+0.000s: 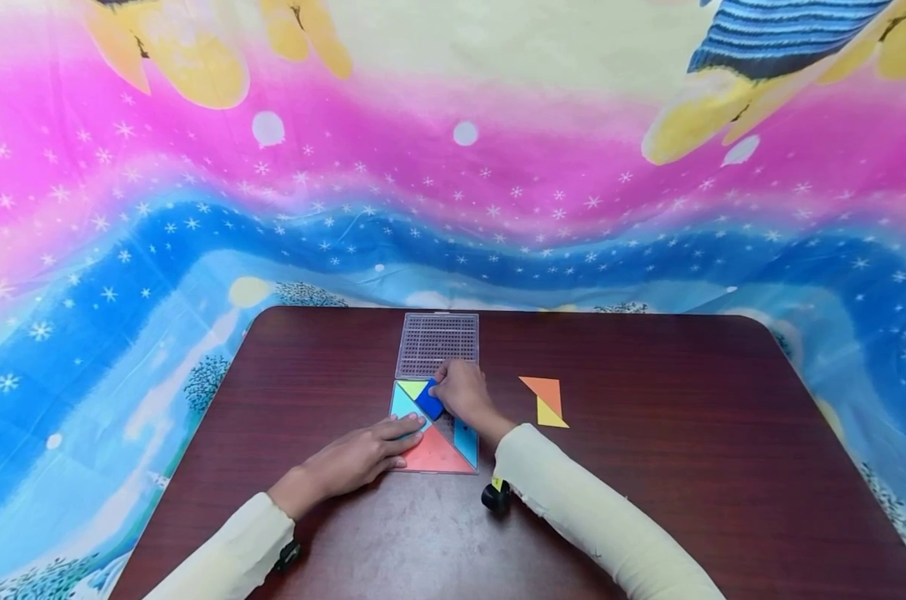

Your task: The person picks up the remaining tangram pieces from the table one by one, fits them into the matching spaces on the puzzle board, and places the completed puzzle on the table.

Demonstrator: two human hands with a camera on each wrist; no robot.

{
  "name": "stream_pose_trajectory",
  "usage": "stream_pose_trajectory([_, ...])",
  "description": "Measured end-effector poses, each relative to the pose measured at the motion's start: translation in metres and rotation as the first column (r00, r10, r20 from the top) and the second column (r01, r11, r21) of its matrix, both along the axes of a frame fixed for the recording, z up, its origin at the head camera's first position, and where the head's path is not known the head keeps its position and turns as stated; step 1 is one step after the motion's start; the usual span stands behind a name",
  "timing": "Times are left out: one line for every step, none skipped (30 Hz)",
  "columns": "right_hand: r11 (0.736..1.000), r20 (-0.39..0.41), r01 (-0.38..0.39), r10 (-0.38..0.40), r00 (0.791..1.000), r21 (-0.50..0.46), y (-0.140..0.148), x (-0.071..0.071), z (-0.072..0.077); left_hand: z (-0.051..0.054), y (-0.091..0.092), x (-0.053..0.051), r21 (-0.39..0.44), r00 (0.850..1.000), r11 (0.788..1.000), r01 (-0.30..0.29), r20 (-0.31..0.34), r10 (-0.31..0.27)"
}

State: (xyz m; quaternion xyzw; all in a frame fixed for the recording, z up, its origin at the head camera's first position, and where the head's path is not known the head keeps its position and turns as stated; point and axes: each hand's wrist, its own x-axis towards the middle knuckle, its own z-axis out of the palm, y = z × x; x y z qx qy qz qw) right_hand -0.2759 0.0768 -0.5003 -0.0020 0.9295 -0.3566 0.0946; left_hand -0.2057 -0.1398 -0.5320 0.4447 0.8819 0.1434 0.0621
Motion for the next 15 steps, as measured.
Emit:
stream_pose_trajectory([1.000,-0.008,0.002,-0.002,1.000,0.010,0.0001,0.0001,0.0004,0.0000,0.0000,0.0001,0.001,1.000,1.000,-0.002,0.005,0.002])
stream_pose_trajectory([1.000,-0.014,0.003,-0.002,1.000,0.015,0.0002,0.0003,0.0011,0.0001,-0.0001,0.0001,0.002,1.000,1.000,-0.005,0.013,0.005])
stream_pose_trajectory([1.000,-0.012,0.006,-0.005,1.000,0.019,0.0002,0.0003,0.0017,0.0001,-0.0001,0.0002,0.001,1.000,1.000,-0.008,0.018,0.008])
stream_pose_trajectory([1.000,-0.010,0.007,-0.007,1.000,0.021,0.0004,0.0002,0.0022,0.0003,-0.0002,0.0003,-0.001,1.000,1.000,-0.010,0.023,0.010])
stream_pose_trajectory([1.000,-0.009,0.007,-0.007,1.000,0.024,0.0007,0.0000,0.0025,0.0005,-0.0003,0.0003,-0.002,1.000,1.000,-0.013,0.028,0.013])
stream_pose_trajectory([1.000,-0.006,0.009,-0.009,1.000,0.027,0.0008,-0.0003,0.0027,0.0008,-0.0004,0.0003,-0.003,0.999,1.000,-0.015,0.032,0.015])
stream_pose_trajectory([1.000,-0.002,0.010,-0.010,1.000,0.030,0.0010,-0.0007,0.0027,0.0009,-0.0004,0.0003,-0.006,0.999,1.000,-0.017,0.034,0.017])
stream_pose_trajectory([0.999,0.001,0.010,-0.010,1.000,0.032,0.0011,-0.0011,0.0026,0.0010,-0.0004,0.0003,-0.007,0.999,1.000,-0.020,0.037,0.020])
stream_pose_trajectory([0.999,0.004,0.011,-0.011,1.000,0.036,0.0013,-0.0016,0.0023,0.0010,-0.0003,0.0003,-0.009,0.999,1.000,-0.021,0.036,0.021])
stream_pose_trajectory([0.999,0.006,0.011,-0.011,1.000,0.036,0.0014,-0.0020,0.0019,0.0010,-0.0002,0.0004,-0.010,0.999,1.000,-0.022,0.035,0.023])
stream_pose_trajectory([0.999,0.008,0.010,-0.010,1.000,0.037,0.0015,-0.0024,0.0013,0.0009,-0.0001,0.0003,-0.011,0.999,1.000,-0.024,0.035,0.025])
stream_pose_trajectory([0.999,0.008,0.009,-0.009,1.000,0.037,0.0016,-0.0027,0.0008,0.0007,0.0001,0.0003,-0.011,0.999,1.000,-0.025,0.033,0.025])
stream_pose_trajectory([0.999,0.007,0.007,-0.007,1.000,0.037,0.0020,-0.0030,0.0002,0.0003,0.0003,0.0003,-0.010,0.999,1.000,-0.027,0.034,0.027])
stream_pose_trajectory([0.999,0.006,0.004,-0.004,1.000,0.039,0.0023,-0.0033,-0.0003,0.0001,0.0004,0.0003,-0.009,0.999,1.000,-0.028,0.035,0.029])
stream_pose_trajectory([0.999,0.003,0.001,-0.001,1.000,0.041,0.0027,-0.0035,-0.0008,-0.0002,0.0006,0.0003,-0.010,0.999,1.000,-0.028,0.035,0.028])
